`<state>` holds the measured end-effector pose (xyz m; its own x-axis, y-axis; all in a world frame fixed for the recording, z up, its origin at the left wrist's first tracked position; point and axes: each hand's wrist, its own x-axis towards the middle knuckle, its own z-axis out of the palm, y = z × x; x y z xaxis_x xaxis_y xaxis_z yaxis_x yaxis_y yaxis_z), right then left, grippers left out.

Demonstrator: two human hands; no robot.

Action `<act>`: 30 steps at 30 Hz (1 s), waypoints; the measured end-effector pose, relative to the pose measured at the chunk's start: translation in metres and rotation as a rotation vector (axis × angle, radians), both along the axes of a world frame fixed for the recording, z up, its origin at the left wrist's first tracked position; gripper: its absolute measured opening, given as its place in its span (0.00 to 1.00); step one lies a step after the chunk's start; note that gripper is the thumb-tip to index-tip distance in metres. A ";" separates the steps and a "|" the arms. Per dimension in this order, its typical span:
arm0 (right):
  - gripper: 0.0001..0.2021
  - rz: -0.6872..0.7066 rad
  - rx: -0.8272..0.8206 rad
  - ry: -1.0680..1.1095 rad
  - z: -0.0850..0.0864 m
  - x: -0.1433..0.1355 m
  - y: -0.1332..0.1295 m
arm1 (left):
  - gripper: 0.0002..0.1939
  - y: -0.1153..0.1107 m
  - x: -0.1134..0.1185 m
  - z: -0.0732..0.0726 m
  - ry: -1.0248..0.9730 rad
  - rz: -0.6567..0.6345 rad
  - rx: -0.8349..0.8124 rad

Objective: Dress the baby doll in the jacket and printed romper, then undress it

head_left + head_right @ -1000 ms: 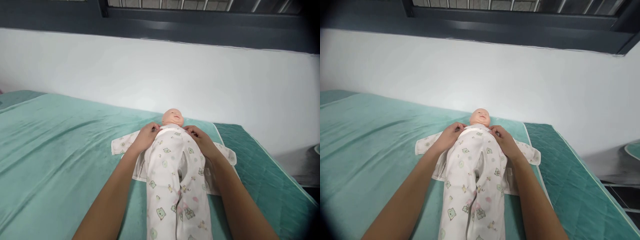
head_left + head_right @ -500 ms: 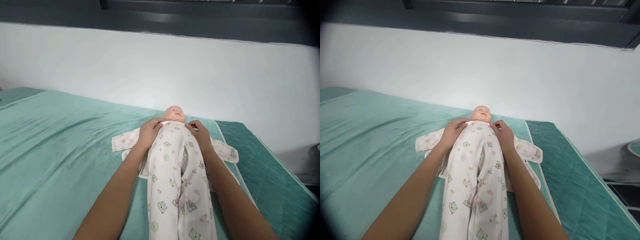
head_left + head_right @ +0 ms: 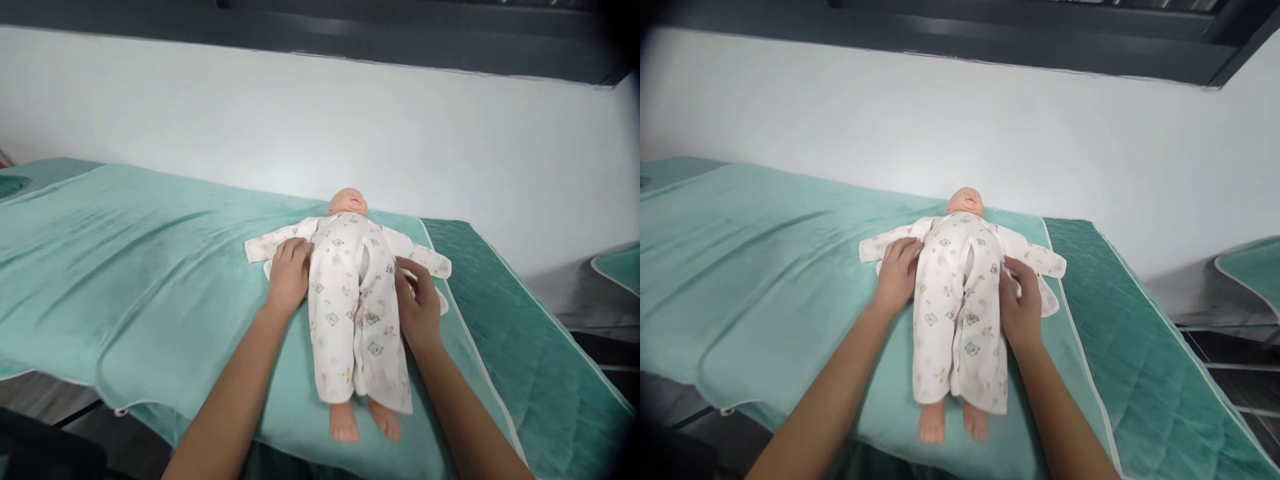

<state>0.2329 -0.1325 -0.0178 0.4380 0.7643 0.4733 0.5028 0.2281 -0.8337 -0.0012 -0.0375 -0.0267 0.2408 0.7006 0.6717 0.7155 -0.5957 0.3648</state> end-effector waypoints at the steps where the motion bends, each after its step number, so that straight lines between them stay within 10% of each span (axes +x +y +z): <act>1: 0.14 0.008 0.010 -0.034 -0.004 -0.007 -0.028 | 0.18 -0.022 -0.006 -0.003 0.003 0.007 -0.014; 6: 0.12 0.167 -0.074 -0.260 -0.014 -0.039 -0.140 | 0.13 -0.134 -0.030 -0.016 -0.081 -0.070 -0.195; 10: 0.15 0.250 -0.115 -0.527 -0.004 -0.056 -0.162 | 0.12 -0.184 -0.031 -0.019 -0.095 -0.188 -0.311; 18: 0.06 0.117 -0.188 -0.958 0.008 -0.079 -0.134 | 0.09 -0.197 -0.021 -0.014 -0.040 -0.206 -0.301; 30: 0.09 0.297 -0.025 -0.869 0.032 -0.087 -0.160 | 0.09 -0.215 -0.052 -0.005 -0.228 -0.117 -0.333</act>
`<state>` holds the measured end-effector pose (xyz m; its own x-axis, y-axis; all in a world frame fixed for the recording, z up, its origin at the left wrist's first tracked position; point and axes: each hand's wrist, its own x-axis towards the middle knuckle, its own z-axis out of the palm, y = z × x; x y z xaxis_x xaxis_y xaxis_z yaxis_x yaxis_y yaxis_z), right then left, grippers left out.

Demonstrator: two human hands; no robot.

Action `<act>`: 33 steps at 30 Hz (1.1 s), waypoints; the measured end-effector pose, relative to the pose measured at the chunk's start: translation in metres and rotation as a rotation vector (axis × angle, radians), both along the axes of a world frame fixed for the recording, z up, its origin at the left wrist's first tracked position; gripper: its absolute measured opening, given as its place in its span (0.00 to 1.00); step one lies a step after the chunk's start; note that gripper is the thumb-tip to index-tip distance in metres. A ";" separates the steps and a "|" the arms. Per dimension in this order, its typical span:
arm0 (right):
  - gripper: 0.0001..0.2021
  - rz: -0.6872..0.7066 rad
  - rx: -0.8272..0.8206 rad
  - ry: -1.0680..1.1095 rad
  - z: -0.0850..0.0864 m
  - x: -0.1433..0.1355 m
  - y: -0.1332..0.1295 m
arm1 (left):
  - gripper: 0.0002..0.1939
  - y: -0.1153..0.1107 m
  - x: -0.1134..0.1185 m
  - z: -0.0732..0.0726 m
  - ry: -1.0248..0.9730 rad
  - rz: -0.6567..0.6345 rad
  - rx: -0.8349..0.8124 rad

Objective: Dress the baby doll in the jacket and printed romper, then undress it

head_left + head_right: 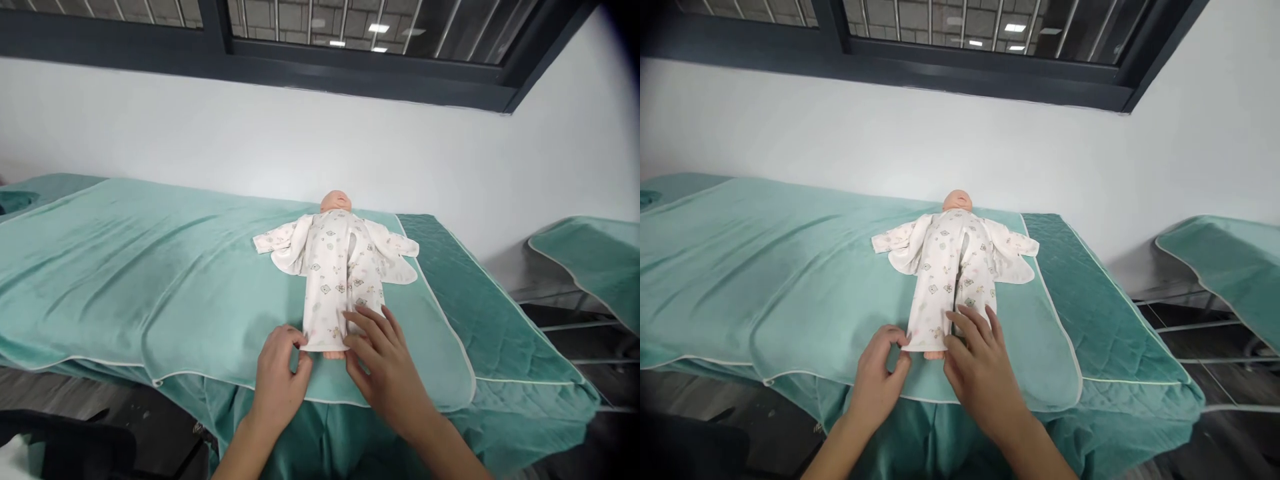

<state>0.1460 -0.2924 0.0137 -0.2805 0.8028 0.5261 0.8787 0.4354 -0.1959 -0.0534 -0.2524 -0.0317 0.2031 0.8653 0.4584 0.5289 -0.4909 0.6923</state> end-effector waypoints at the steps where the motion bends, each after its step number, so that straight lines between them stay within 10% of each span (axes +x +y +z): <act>1: 0.10 0.007 -0.017 0.019 -0.002 0.003 -0.001 | 0.10 0.001 0.000 -0.001 0.019 0.000 -0.011; 11: 0.17 -0.309 -0.160 0.386 -0.046 0.054 -0.009 | 0.13 0.005 0.058 0.043 0.301 -0.236 0.163; 17: 0.06 -0.252 -0.210 0.327 -0.048 0.049 0.000 | 0.11 0.013 0.089 0.041 0.592 -0.147 0.223; 25: 0.04 -0.135 -0.116 0.413 -0.021 0.057 -0.016 | 0.07 0.004 0.080 0.041 0.324 -0.183 0.231; 33: 0.07 -0.142 -0.188 0.308 -0.051 0.061 -0.036 | 0.10 -0.006 0.065 0.034 0.347 -0.370 0.258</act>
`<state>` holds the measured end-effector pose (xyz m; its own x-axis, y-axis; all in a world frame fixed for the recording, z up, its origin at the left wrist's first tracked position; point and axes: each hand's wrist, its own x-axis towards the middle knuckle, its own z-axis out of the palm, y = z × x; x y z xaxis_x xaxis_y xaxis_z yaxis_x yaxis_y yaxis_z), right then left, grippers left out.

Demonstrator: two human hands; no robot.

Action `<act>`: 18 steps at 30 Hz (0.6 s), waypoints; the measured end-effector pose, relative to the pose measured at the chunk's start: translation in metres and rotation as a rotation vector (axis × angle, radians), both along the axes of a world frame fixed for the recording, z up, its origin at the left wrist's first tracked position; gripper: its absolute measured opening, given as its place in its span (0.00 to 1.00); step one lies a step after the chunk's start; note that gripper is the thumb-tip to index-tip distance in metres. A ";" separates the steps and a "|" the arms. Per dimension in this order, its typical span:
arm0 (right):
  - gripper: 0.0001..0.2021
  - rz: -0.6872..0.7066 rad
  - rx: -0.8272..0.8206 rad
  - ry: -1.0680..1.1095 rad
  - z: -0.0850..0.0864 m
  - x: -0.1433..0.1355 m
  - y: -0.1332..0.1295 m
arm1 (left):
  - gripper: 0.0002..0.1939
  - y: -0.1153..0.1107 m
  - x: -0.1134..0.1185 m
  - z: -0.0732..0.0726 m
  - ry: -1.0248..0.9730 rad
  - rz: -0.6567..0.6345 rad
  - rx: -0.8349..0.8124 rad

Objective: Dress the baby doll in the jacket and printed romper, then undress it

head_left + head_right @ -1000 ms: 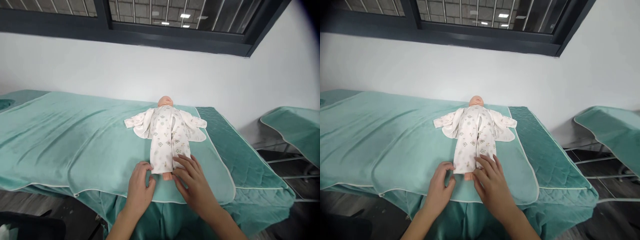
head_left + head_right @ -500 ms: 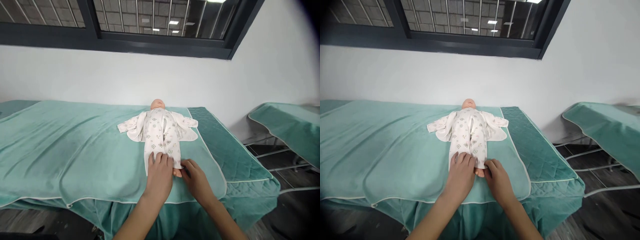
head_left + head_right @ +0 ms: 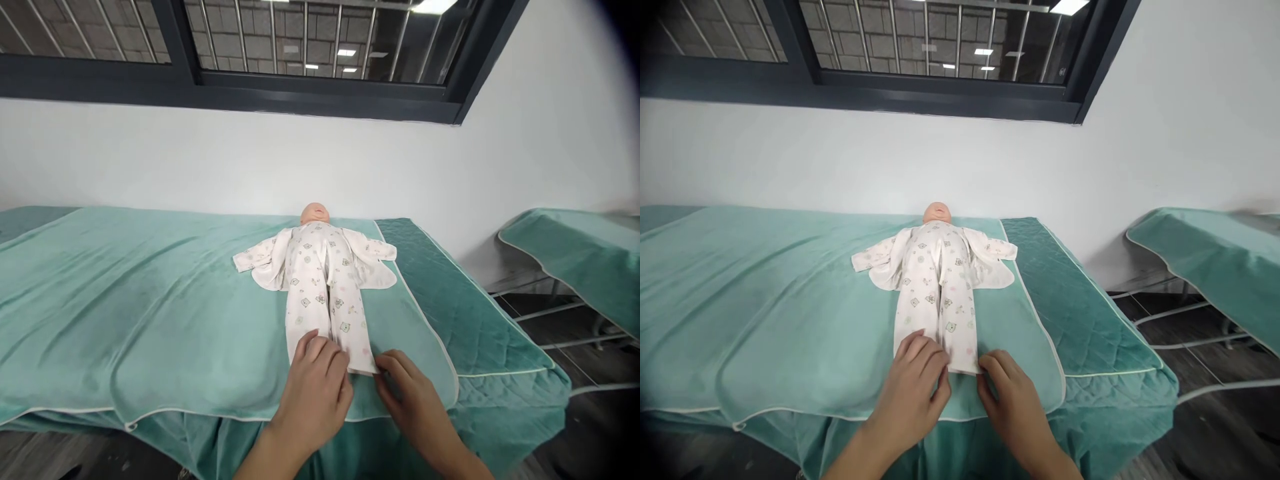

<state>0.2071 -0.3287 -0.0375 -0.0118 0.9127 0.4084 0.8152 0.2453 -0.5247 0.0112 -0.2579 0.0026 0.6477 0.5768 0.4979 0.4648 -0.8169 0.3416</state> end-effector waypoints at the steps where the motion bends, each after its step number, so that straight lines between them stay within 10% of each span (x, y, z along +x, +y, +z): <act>1: 0.07 0.012 -0.030 0.006 -0.002 0.002 -0.001 | 0.10 0.002 -0.003 -0.001 -0.016 -0.015 -0.022; 9: 0.07 0.035 -0.107 0.107 0.023 0.045 0.040 | 0.08 0.098 -0.031 0.008 -0.278 0.180 -0.068; 18: 0.08 -0.098 0.084 0.338 0.061 0.064 0.264 | 0.11 0.297 0.001 0.044 -0.183 0.365 -0.170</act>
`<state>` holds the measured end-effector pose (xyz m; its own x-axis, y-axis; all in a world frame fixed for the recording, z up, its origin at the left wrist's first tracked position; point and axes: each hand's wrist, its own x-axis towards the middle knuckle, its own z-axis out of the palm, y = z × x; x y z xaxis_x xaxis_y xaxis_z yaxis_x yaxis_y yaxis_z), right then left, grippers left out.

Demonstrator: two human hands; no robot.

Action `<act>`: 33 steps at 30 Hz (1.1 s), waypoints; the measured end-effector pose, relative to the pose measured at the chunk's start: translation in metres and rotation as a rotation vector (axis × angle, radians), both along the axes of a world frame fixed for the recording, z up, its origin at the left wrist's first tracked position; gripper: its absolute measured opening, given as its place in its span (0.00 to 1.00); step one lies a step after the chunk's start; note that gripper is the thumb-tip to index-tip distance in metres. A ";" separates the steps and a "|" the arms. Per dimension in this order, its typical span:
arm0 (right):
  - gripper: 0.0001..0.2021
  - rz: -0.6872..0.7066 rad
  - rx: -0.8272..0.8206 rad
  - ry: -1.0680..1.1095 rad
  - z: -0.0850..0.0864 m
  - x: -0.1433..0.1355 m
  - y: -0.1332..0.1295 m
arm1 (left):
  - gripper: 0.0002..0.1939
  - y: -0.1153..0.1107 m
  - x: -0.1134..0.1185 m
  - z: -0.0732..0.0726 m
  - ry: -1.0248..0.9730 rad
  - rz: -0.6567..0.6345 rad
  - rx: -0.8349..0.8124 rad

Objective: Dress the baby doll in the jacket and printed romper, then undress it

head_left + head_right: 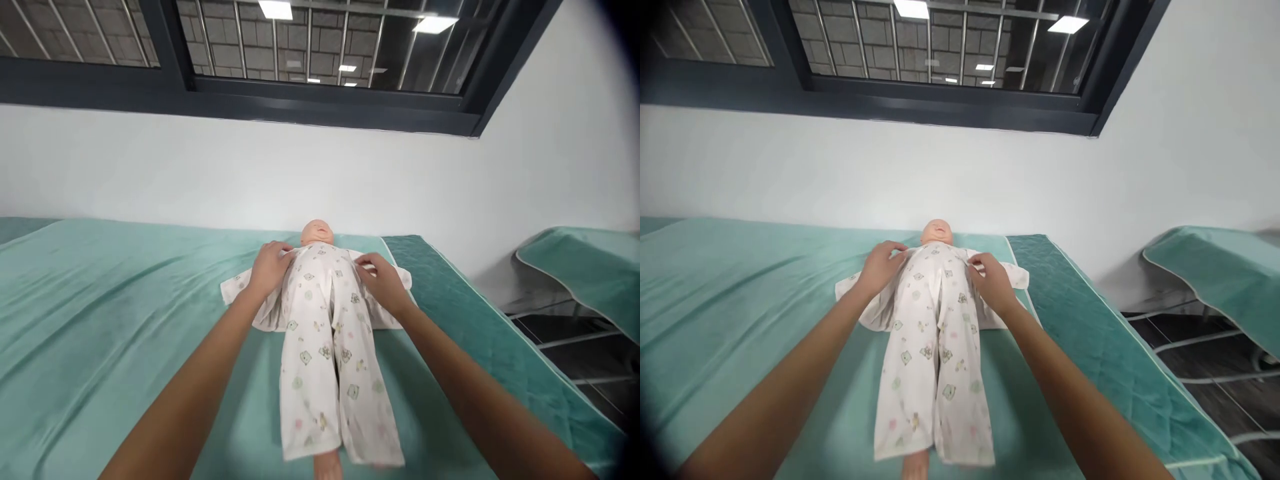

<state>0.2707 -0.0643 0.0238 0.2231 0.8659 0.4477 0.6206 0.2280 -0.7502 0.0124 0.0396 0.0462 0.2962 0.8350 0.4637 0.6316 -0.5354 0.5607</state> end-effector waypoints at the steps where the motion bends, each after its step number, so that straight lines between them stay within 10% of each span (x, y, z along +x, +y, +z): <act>1: 0.09 -0.002 -0.003 0.013 0.001 0.000 0.025 | 0.11 0.015 0.007 0.001 0.004 0.004 -0.044; 6: 0.13 0.062 -0.071 0.022 -0.013 0.003 0.099 | 0.16 0.049 0.024 -0.009 -0.032 -0.075 -0.248; 16: 0.15 0.309 -0.223 0.219 -0.013 0.011 0.092 | 0.19 0.043 0.016 -0.011 -0.129 -0.254 -0.419; 25: 0.17 -0.003 -0.197 -0.009 -0.021 0.006 0.106 | 0.12 0.052 0.032 -0.028 -0.039 0.102 -0.177; 33: 0.13 0.056 -0.042 0.090 -0.032 0.005 0.092 | 0.13 0.041 0.023 -0.039 0.050 -0.069 0.037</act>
<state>0.2755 0.0274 -0.0083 0.2117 0.8956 0.3913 0.5376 0.2276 -0.8119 0.0353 0.0802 0.0076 0.3763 0.7943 0.4770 0.6189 -0.5986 0.5086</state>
